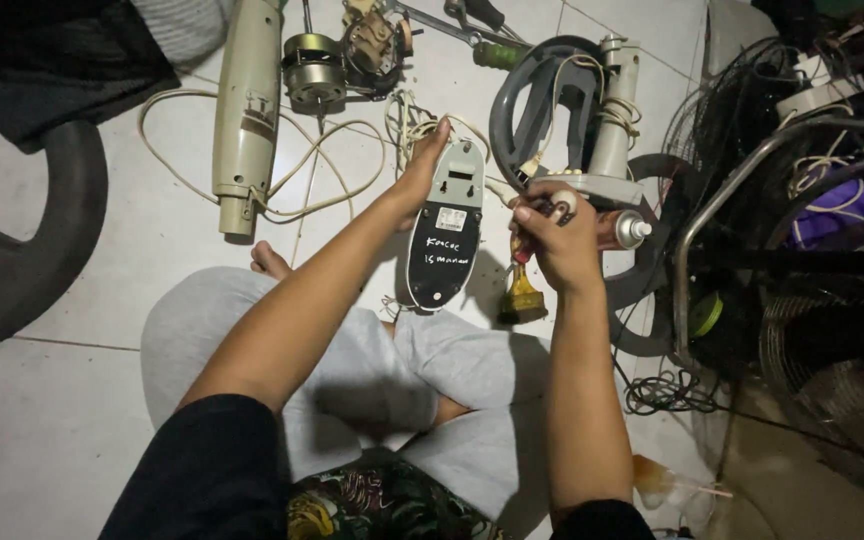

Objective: Disassembling the base of an electric iron using a screwdriver to remove internal components.

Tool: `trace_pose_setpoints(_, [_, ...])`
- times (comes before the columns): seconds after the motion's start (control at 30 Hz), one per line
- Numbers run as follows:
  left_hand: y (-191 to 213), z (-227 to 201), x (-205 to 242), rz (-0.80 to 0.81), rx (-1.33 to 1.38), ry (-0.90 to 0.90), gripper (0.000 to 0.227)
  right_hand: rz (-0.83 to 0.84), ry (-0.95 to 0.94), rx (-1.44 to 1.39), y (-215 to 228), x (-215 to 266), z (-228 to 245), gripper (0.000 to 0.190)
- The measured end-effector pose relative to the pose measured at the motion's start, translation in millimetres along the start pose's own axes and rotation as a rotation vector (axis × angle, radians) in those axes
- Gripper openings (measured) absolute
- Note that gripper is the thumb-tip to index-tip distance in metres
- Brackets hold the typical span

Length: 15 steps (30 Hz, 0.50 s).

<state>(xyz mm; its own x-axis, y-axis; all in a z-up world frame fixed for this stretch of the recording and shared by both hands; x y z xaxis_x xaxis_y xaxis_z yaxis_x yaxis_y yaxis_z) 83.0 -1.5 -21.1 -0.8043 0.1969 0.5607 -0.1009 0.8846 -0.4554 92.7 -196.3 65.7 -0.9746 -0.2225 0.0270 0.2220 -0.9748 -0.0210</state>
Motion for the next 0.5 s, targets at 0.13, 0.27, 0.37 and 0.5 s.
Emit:
trace_pose_setpoints(0.13, [2,9,-12,0.022,0.058,-0.013,0.117,-0.032,-0.025,-0.114,10,9,-12,0.032])
trace_pose_setpoints(0.27, [1,12,-13,0.052,0.077,-0.005,0.118,-0.018,-0.009,-0.138,6,12,-4,0.03])
trace_pose_setpoints(0.37, [-1,9,-10,0.066,0.076,0.0,0.12,-0.04,-0.025,-0.103,16,8,-11,0.031])
trace_pose_setpoints(0.5, [1,11,-10,0.064,0.063,0.01,0.121,-0.156,-0.097,0.076,29,4,-31,0.029])
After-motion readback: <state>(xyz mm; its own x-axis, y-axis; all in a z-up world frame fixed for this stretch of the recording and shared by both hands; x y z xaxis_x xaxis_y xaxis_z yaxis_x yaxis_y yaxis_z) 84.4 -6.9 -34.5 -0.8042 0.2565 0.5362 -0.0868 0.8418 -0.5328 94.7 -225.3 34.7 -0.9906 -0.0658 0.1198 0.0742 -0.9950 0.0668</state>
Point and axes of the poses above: each hand's wrist, its own x-axis away from the middle knuckle, its own y-axis out of the back of the hand, z = x × y, the point moved 10 cm from there along -x, towards the middle knuckle, and after that the axes turned 8 degrees about y, right-handed, at the moved point
